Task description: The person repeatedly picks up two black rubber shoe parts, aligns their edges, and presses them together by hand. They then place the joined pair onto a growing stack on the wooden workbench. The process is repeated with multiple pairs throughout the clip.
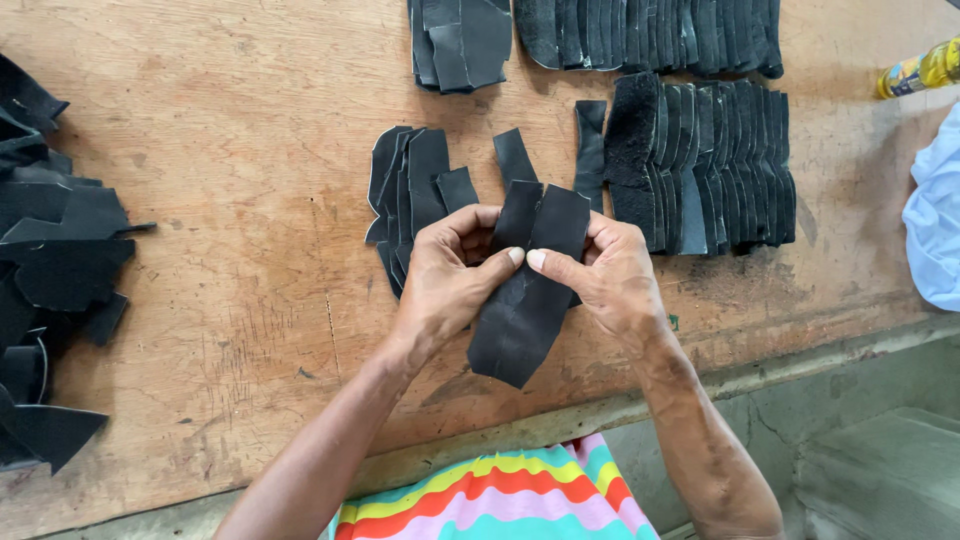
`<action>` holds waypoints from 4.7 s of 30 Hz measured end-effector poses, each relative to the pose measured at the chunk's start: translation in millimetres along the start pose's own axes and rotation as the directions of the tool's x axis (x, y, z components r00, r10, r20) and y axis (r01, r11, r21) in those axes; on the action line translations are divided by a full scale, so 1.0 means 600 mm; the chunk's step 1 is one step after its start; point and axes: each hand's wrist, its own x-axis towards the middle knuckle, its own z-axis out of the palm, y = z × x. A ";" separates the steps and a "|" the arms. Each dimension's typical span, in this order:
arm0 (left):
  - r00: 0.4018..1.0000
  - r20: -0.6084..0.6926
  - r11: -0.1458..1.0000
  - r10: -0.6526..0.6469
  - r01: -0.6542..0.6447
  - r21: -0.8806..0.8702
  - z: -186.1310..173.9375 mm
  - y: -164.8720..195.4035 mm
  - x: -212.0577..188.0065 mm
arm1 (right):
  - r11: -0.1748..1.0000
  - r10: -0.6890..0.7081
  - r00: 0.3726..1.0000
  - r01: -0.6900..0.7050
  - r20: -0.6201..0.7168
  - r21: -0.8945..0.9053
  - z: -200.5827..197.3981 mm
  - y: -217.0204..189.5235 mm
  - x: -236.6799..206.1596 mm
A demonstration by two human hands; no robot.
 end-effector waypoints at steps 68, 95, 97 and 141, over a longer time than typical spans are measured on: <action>0.996 -0.019 0.996 -0.090 0.090 0.010 -0.008 0.017 -0.003 | 0.996 -0.017 0.992 0.006 0.121 0.090 -0.024 0.014 0.020; 0.988 -0.093 0.991 -0.121 0.115 -0.072 -0.006 0.010 0.001 | 0.997 -0.061 0.996 0.058 0.058 0.050 -0.010 0.005 0.015; 0.986 -0.102 0.990 -0.132 0.126 -0.061 -0.004 0.011 0.001 | 0.998 -0.058 0.997 0.056 0.055 0.039 -0.010 0.005 0.015; 0.989 -0.107 0.981 -0.105 0.085 -0.176 -0.012 0.009 0.002 | 0.999 -0.052 0.996 0.052 0.077 -0.007 -0.006 0.007 0.024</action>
